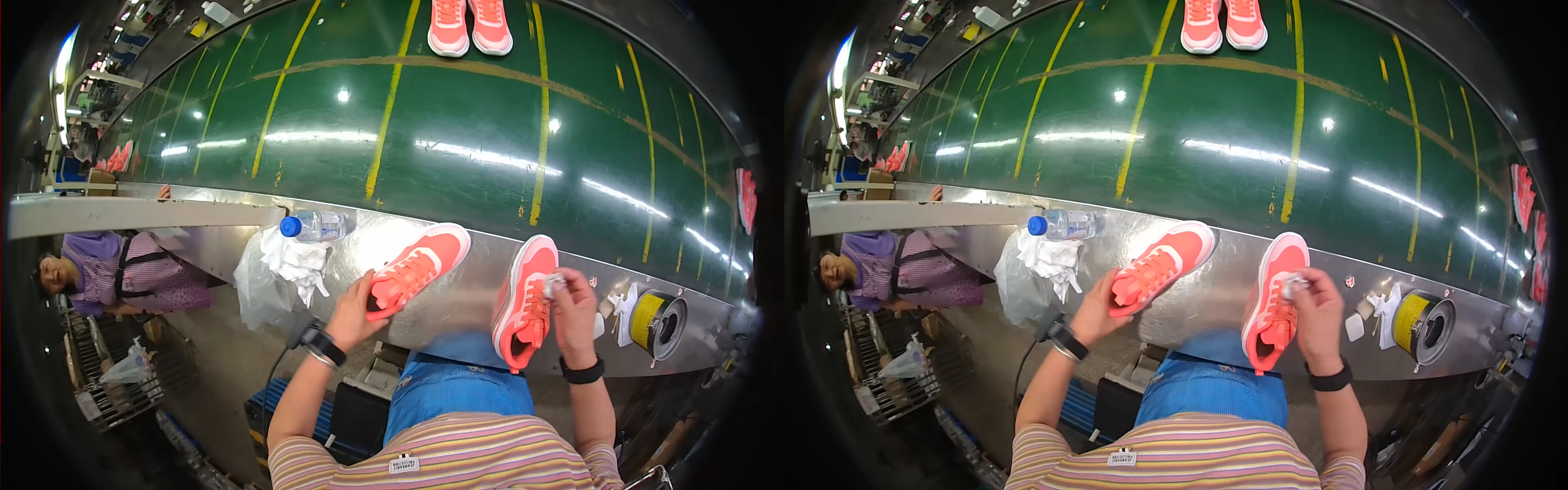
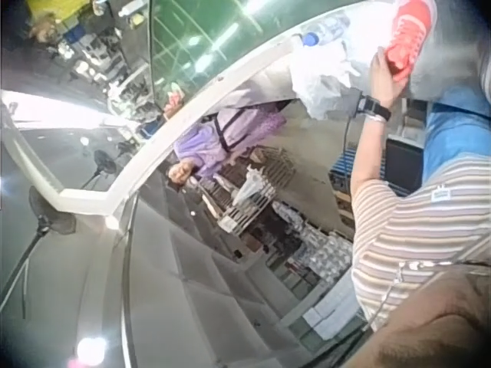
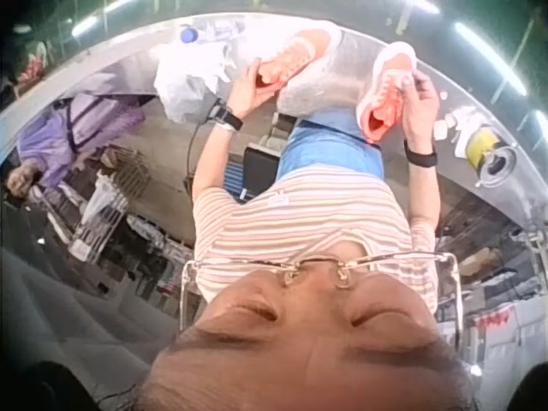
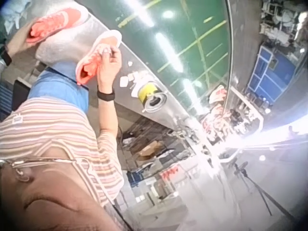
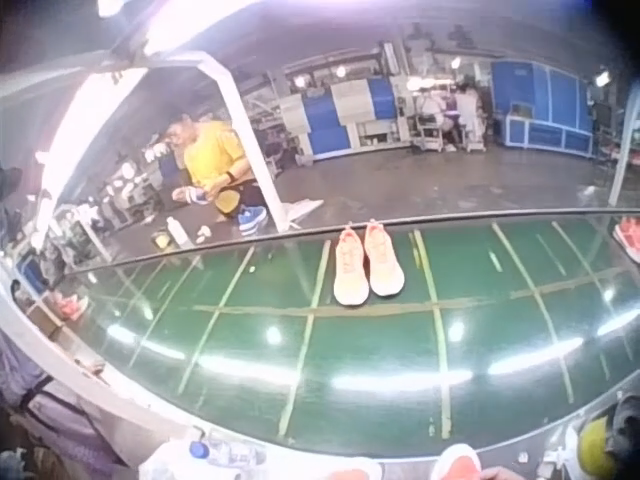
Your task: Clean and inspect shoes on an assembly line at a manufacturing facility.
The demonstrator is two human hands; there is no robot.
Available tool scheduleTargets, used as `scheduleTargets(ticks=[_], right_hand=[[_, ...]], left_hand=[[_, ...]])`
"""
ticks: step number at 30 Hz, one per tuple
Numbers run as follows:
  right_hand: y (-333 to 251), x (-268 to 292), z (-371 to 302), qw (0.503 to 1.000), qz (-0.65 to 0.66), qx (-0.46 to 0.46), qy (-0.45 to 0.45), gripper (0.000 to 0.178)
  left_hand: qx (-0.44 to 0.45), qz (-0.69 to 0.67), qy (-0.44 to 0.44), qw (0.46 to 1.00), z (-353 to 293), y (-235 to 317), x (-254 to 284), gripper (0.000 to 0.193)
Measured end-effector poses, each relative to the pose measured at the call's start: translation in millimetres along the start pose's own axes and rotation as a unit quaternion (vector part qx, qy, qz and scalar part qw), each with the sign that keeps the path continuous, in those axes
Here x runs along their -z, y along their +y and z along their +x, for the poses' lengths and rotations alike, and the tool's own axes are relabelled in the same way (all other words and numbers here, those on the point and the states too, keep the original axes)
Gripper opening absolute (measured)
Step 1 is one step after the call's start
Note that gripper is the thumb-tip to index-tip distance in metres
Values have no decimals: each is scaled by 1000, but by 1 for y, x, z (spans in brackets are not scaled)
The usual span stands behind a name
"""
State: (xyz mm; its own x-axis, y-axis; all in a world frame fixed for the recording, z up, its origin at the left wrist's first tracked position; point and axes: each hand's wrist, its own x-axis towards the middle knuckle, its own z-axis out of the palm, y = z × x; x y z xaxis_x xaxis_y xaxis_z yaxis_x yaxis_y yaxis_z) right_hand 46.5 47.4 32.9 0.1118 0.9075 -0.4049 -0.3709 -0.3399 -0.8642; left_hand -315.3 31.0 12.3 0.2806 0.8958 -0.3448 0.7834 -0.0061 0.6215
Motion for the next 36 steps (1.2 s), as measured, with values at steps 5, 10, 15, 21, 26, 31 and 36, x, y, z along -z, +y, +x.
scheduleTargets(ticks=[5, 10, 15, 21, 26, 31, 36], right_hand=[[26, -70, -4, 989, -115, 32, -90, 19], [46, -100, 0, 985, -143, 12, -97, 19], [53, -83, 4, 967, -241, 15, -80, 15], [43, -80, -6, 944, -313, -41, -96, 14], [50, -80, -16, 958, -279, -10, -62, 15], [65, -92, -47, 940, -328, 47, -79, 12], [67, -109, -56, 806, -515, 248, -152, 12]], left_hand=[[1, 136, 166, 977, -32, 34, -72, 73], [-20, 25, 216, 976, -54, 50, -91, 71], [46, -107, 231, 966, -34, 13, -64, 72], [-16, -175, -74, 982, -5, -17, -65, 87], [-6, -86, -91, 992, -7, 0, -77, 83], [83, -438, -214, 869, -24, -1, -98, 70], [90, -489, -199, 845, -49, 31, -89, 81]])
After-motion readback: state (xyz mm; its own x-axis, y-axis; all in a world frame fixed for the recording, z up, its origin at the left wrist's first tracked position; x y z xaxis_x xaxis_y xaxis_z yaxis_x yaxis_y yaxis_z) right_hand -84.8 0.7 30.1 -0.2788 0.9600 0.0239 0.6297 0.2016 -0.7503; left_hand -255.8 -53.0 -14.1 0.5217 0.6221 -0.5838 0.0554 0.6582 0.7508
